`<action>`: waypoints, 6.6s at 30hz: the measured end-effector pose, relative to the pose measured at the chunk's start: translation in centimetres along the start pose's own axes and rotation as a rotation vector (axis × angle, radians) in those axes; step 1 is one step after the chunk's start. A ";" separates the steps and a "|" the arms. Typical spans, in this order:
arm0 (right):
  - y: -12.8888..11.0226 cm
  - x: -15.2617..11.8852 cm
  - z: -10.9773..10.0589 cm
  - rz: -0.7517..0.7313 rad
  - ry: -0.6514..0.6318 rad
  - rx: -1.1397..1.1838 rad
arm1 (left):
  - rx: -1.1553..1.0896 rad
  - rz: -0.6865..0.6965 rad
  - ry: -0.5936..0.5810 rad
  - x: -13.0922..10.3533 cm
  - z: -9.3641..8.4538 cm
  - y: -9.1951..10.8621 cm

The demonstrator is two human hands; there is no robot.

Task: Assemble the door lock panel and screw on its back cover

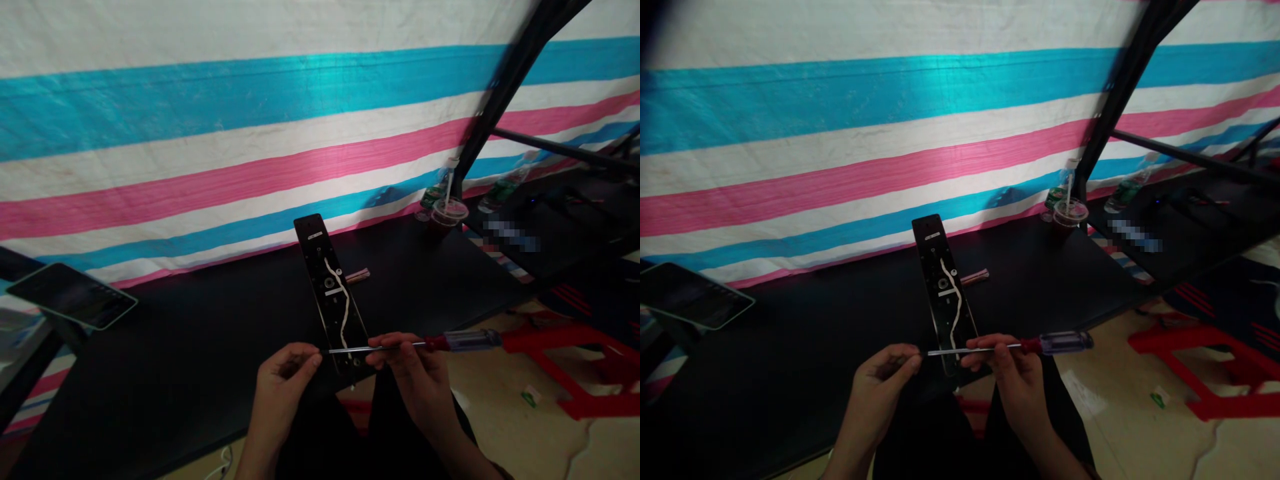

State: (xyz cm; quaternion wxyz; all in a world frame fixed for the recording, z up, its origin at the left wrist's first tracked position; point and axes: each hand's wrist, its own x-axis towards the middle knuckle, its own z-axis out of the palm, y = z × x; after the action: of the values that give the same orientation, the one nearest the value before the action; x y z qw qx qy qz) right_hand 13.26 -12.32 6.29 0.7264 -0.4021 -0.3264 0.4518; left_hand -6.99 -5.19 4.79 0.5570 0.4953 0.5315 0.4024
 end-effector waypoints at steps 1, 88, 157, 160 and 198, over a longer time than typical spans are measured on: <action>0.0 0.0 0.1 -0.004 0.007 0.001 | 0.013 0.007 -0.005 0.0 0.0 0.1; 2.3 6.4 1.7 -0.543 -0.182 -0.850 | 0.108 0.146 0.112 1.6 5.9 -5.9; 3.1 6.1 1.0 -0.439 -0.149 -0.744 | 0.278 0.275 0.127 1.5 5.6 -6.3; 2.0 6.8 1.5 -0.476 -0.215 -0.852 | 0.279 0.273 0.119 1.5 5.6 -6.3; 0.5 10.9 4.7 -0.170 -0.550 -0.562 | 0.332 0.294 0.121 1.4 5.7 -6.1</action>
State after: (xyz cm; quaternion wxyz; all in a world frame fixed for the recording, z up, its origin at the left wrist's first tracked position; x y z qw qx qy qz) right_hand 13.31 -0.80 9.23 0.5084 -0.4206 -0.6517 0.3741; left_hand -1.66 -5.63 -1.82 0.3704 0.6272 0.5450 0.4151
